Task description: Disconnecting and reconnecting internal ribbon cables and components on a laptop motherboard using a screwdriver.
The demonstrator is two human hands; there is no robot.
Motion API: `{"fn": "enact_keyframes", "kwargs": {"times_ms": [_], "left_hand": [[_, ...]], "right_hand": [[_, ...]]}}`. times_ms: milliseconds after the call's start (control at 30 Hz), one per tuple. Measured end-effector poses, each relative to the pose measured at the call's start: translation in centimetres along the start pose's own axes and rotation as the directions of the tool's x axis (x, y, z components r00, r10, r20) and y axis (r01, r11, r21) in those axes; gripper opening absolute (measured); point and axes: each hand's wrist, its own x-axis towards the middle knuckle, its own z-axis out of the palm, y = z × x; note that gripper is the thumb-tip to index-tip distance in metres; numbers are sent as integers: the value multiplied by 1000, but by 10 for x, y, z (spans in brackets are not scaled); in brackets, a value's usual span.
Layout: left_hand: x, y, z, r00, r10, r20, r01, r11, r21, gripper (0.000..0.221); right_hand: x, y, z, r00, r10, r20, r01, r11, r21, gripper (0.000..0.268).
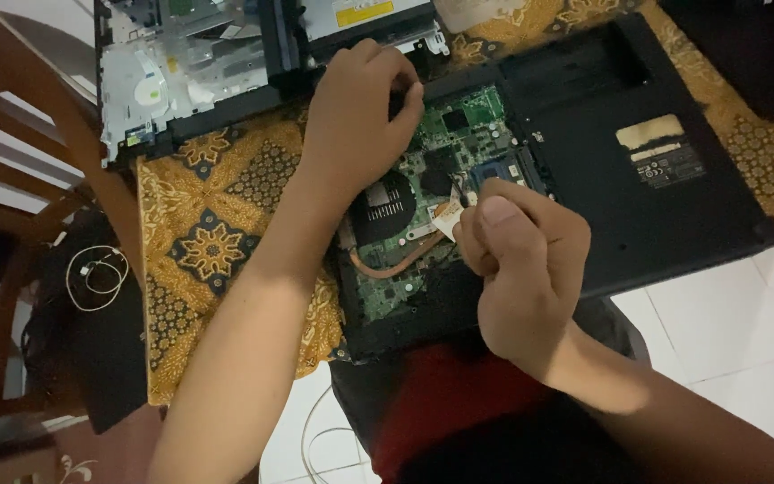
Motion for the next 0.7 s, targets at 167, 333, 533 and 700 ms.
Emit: {"fn": "enact_keyframes", "kwargs": {"times_ms": [167,333,533,700], "left_hand": [[-1,-2,1,1000,-7,7,7,1000,4,9],[0,0,0,999,-33,12,33,999,10,10],[1,1,-1,999,-48,21,48,999,3,10],[1,2,-1,998,-58,27,58,998,-3,12]], "right_hand": [[4,3,-5,998,49,48,-51,998,36,42],[6,3,-6,995,26,101,-31,998,50,43],[8,6,-11,986,24,164,-31,999,40,42],[9,5,-13,973,34,227,-41,999,30,43]]}}
